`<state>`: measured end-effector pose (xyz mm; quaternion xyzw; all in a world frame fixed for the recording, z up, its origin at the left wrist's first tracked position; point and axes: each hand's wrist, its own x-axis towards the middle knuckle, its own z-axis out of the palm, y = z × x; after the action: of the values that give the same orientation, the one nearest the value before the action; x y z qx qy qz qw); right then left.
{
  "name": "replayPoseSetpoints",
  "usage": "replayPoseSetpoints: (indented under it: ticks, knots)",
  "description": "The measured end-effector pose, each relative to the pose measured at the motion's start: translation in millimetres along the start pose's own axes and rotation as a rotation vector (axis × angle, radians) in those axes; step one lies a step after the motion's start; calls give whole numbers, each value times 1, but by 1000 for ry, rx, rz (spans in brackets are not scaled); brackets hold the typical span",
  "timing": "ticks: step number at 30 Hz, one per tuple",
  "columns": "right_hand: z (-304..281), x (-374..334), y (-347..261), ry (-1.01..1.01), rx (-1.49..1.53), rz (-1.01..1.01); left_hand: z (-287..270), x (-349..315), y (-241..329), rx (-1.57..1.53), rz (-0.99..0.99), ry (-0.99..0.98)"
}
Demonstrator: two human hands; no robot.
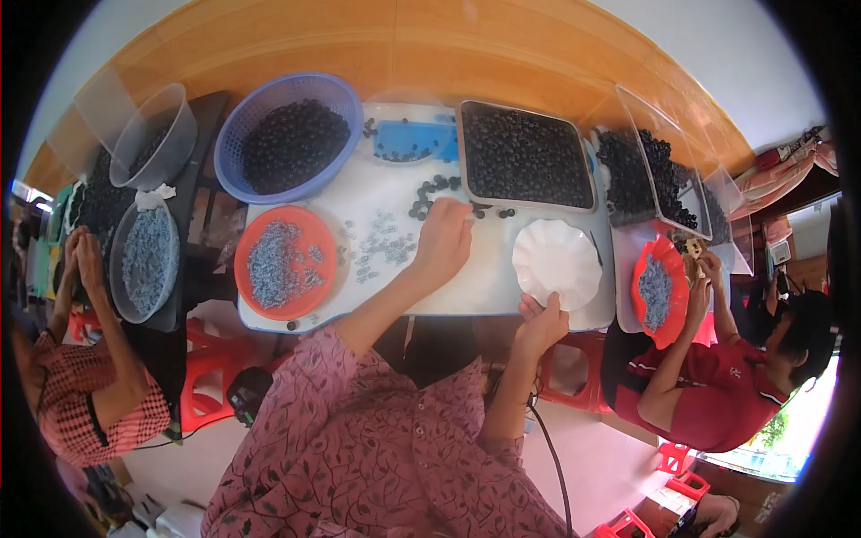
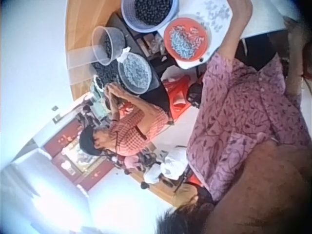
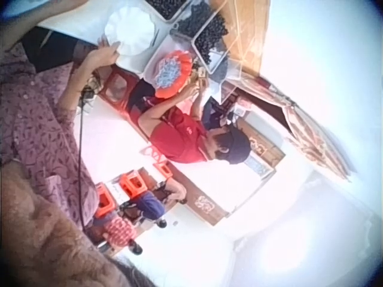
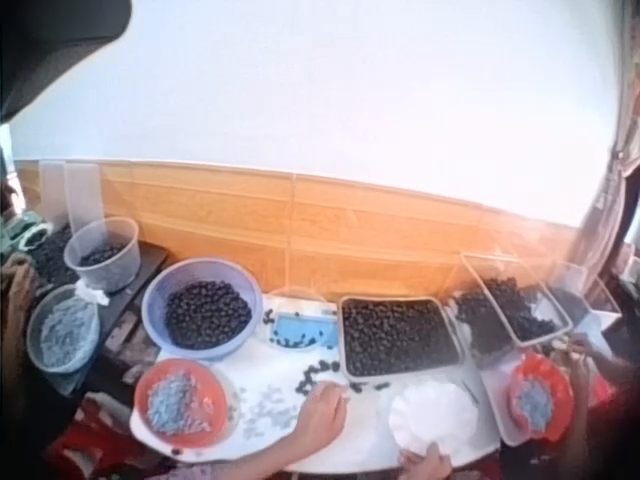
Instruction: The person sorts and assembles small black industrial components by hand on a workbench.
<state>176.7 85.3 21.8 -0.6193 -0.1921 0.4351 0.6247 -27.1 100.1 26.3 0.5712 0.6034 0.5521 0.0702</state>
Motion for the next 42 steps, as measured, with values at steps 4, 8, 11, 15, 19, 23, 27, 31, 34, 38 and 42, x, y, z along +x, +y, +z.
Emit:
replayPoseSetpoints:
  ticks: [4, 8, 11, 15, 19, 23, 27, 31, 34, 38, 42]
  knots:
    - [0, -21, -15, -46, -59, -182, 9, 42, -10, 140, 61, -45]
    - [18, -33, -29, -63, -109, -376, 20, 76, -7, 338, -53, -340]
    - [39, -28, -39, -97, -97, -446, 28, 95, -5, 507, -58, -522]
    - [71, -10, -45, -97, -160, -510, 38, 107, -7, 631, 11, -588]
    - [96, 12, -51, -75, -290, -621, 50, 120, 1, 630, -17, -703]
    - [115, 38, -49, -48, -598, -728, 66, 124, -26, 473, -139, -556]
    - [125, 54, -56, 27, -856, -818, 77, 136, -38, 330, -158, -316]
    - [134, 63, -55, 71, -966, -869, 90, 144, -46, 326, -105, -172]
    - [141, 66, -52, 94, -1029, -913, 108, 144, -56, 382, -93, -134]
    - [148, 60, -46, 69, -1106, -945, 132, 141, -68, 594, -48, 29]
    - [148, 60, -40, 4, -1004, -929, 137, 144, -61, 421, -178, -38]
